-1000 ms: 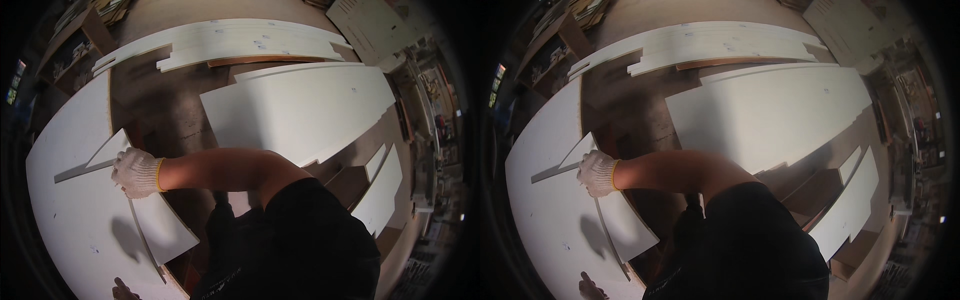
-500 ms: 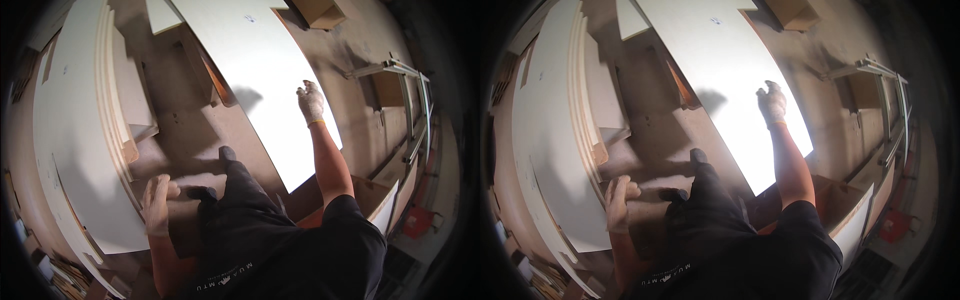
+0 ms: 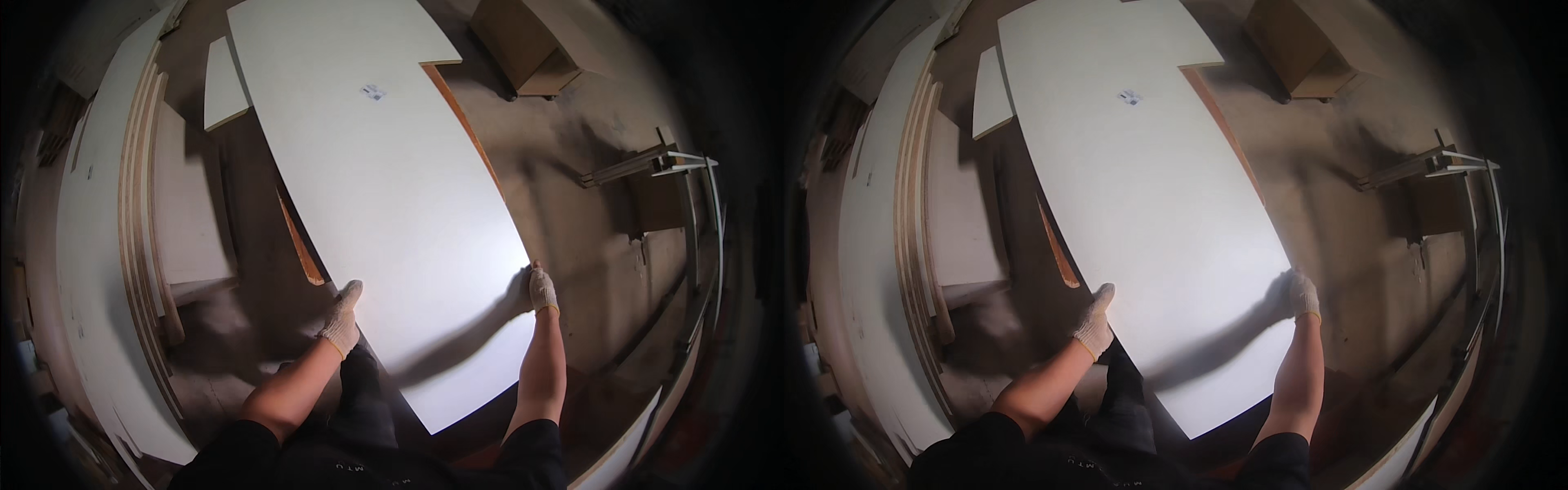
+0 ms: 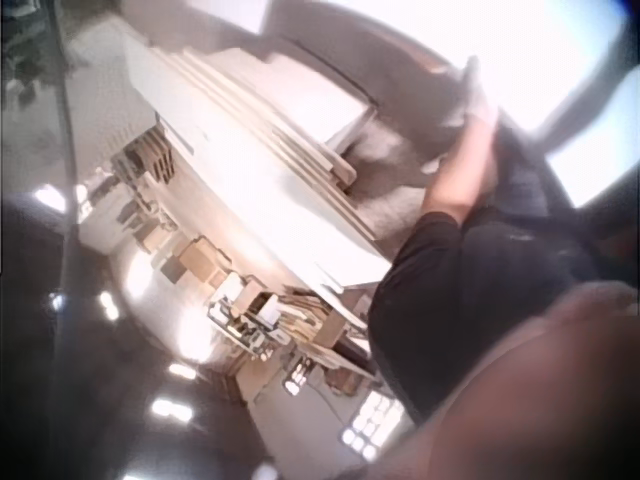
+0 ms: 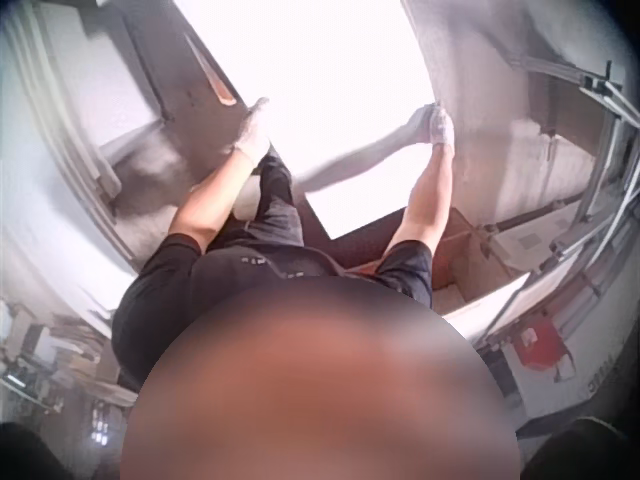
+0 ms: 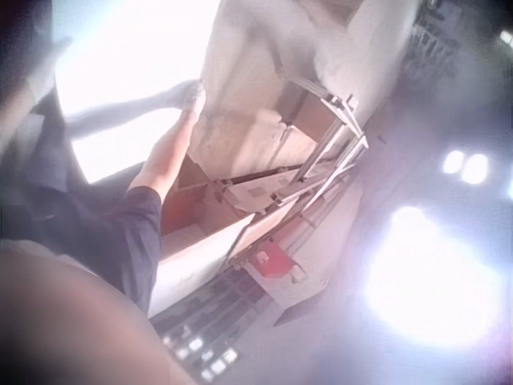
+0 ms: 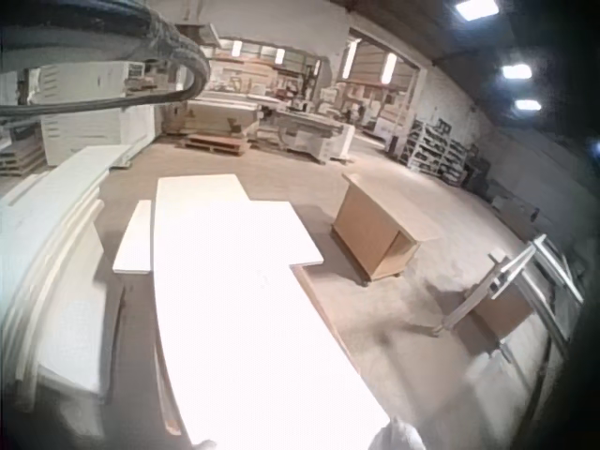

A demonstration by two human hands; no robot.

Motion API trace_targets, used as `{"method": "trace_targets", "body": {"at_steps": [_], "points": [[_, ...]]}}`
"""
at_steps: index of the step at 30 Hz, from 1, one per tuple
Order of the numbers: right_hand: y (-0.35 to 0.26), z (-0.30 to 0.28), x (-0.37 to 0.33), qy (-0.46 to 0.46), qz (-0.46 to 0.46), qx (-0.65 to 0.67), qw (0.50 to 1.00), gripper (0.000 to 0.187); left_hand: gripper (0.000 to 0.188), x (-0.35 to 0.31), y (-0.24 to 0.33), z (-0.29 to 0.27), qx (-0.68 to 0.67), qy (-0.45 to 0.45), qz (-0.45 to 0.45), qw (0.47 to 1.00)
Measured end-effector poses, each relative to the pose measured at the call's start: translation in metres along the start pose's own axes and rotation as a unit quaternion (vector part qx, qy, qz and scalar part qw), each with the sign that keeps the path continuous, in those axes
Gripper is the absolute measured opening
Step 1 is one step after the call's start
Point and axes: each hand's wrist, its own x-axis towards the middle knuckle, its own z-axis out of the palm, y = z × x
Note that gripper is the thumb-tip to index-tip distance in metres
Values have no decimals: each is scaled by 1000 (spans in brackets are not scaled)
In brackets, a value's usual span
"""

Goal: The person repeatedly picks up white laminated wood panels, places them on a workbench, and uses a utility knife to trim the edges. After trimming, the person stacks the panels and repeats the process with additional panels.

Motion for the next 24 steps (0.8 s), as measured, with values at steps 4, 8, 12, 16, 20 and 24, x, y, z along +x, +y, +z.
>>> {"method": "trace_targets", "body": {"at_steps": [4,8,12,16,20,24], "points": [[-19,1,-5,-64,6,-112,992,75,69,-2,25,-18,-157,-166,-18,973],[-29,-6,-45,-70,-30,-87,993,65,67,-16,46,-29,-126,-139,-25,982],[-40,-5,-88,-60,47,-117,990,61,75,17,93,-43,-187,-239,35,952],[-33,-18,-141,88,35,-68,993,67,41,18,89,-69,-148,-116,54,981],[-25,-39,-174,105,-55,-68,991,65,36,-13,67,-76,-199,-60,70,976],[-26,-42,-196,96,-80,-54,991,63,35,-51,84,-76,-207,-82,136,965]]}}
